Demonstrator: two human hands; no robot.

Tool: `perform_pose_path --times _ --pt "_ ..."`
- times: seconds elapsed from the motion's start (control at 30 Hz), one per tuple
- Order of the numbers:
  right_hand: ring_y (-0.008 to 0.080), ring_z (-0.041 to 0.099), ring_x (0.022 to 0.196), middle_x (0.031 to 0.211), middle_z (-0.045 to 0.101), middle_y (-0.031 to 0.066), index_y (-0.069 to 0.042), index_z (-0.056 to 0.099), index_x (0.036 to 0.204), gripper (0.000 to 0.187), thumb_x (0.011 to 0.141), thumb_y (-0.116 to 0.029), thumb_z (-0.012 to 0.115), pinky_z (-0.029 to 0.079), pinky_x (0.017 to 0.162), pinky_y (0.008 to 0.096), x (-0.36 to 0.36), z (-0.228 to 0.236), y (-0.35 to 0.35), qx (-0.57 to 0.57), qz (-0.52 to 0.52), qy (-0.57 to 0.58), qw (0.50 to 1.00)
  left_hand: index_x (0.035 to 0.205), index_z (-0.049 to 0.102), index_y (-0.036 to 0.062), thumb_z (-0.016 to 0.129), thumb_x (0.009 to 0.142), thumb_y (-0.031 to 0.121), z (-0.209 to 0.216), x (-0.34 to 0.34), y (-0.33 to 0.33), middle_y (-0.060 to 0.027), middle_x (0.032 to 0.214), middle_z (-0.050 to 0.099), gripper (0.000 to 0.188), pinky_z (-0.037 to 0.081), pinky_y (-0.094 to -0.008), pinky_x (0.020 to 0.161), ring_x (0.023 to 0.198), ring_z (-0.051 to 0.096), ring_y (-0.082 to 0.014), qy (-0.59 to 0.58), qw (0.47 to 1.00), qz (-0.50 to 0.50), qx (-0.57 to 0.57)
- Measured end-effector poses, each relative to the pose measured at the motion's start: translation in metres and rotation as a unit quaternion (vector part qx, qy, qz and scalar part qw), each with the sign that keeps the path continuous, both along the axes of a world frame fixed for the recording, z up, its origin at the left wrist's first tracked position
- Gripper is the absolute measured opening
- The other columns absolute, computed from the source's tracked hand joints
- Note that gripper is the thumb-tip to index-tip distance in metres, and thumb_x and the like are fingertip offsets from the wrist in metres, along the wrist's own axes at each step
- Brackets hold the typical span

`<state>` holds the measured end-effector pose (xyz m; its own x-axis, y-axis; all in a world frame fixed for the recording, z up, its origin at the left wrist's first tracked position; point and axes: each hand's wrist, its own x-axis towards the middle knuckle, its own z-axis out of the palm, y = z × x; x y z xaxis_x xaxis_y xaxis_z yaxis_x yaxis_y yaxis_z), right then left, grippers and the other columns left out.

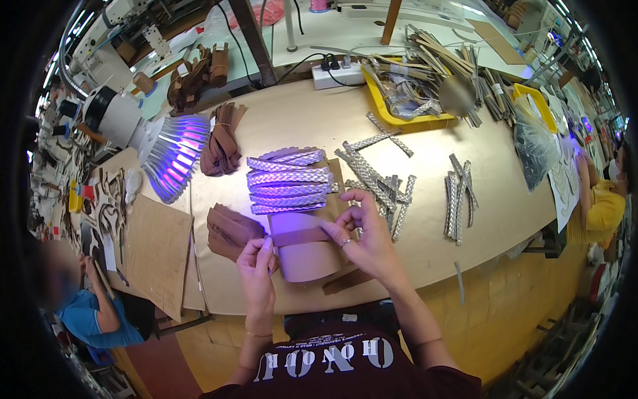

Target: The person wraps silver braided material around a cylindrical cardboard form under a UV lamp. They repeatedly pick up braided strips, wrap them around the form, and adjust the placement. The person also handles brown paper pieces and places them on the form.

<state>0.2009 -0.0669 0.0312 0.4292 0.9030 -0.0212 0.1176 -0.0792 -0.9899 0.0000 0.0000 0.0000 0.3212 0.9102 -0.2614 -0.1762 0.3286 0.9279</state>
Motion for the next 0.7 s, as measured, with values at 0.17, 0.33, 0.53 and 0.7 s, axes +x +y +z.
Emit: perform_pose_path --times 0.17,0.33,0.53,0.7 --pt "0.0161 0.058 0.066 0.073 0.059 0.0050 -0.005 0.046 0.120 0.041 0.089 -0.019 0.069 0.049 0.064 0.0305 -0.011 -0.027 -0.005 -0.039 -0.080 -0.046 0.995 0.105 0.059 0.0016 0.066 0.091 0.009 -0.006 0.004 -0.011 -0.0006 0.089 0.055 0.018 0.040 -0.0209 0.068 0.078 0.050 -0.0085 0.086 0.993 0.074 0.042" --pt "0.0244 0.061 0.078 0.092 0.059 0.0124 -0.005 0.058 0.112 0.036 0.087 -0.029 0.070 0.049 0.070 0.0348 0.023 -0.021 -0.030 -0.104 -0.192 -0.311 0.925 0.116 0.056 0.0075 0.068 0.087 0.014 -0.015 0.009 -0.006 -0.0074 0.097 0.060 0.032 0.046 -0.0271 0.074 0.083 0.058 -0.0184 0.156 0.963 0.148 0.161" --pt "0.0327 0.061 0.091 0.108 0.056 0.0151 -0.008 0.062 0.110 0.040 0.088 -0.041 0.065 0.051 0.078 0.0408 0.052 -0.030 -0.066 -0.291 -0.211 -0.353 0.864 0.113 0.058 0.0000 0.068 0.088 0.011 -0.026 -0.003 -0.017 -0.0166 0.101 0.061 0.029 0.050 -0.0293 0.068 0.077 0.060 -0.0233 0.210 0.848 0.214 0.436" --pt "0.0313 0.061 0.090 0.099 0.060 0.0121 -0.008 0.064 0.100 0.024 0.089 -0.029 0.062 0.050 0.078 0.0413 0.048 -0.044 -0.068 -0.268 -0.248 -0.305 0.880 0.104 0.062 0.0004 0.068 0.085 0.005 -0.029 0.015 -0.031 -0.0151 0.093 0.061 0.021 0.048 -0.0296 0.060 0.070 0.059 -0.0217 0.030 0.787 0.160 0.595"
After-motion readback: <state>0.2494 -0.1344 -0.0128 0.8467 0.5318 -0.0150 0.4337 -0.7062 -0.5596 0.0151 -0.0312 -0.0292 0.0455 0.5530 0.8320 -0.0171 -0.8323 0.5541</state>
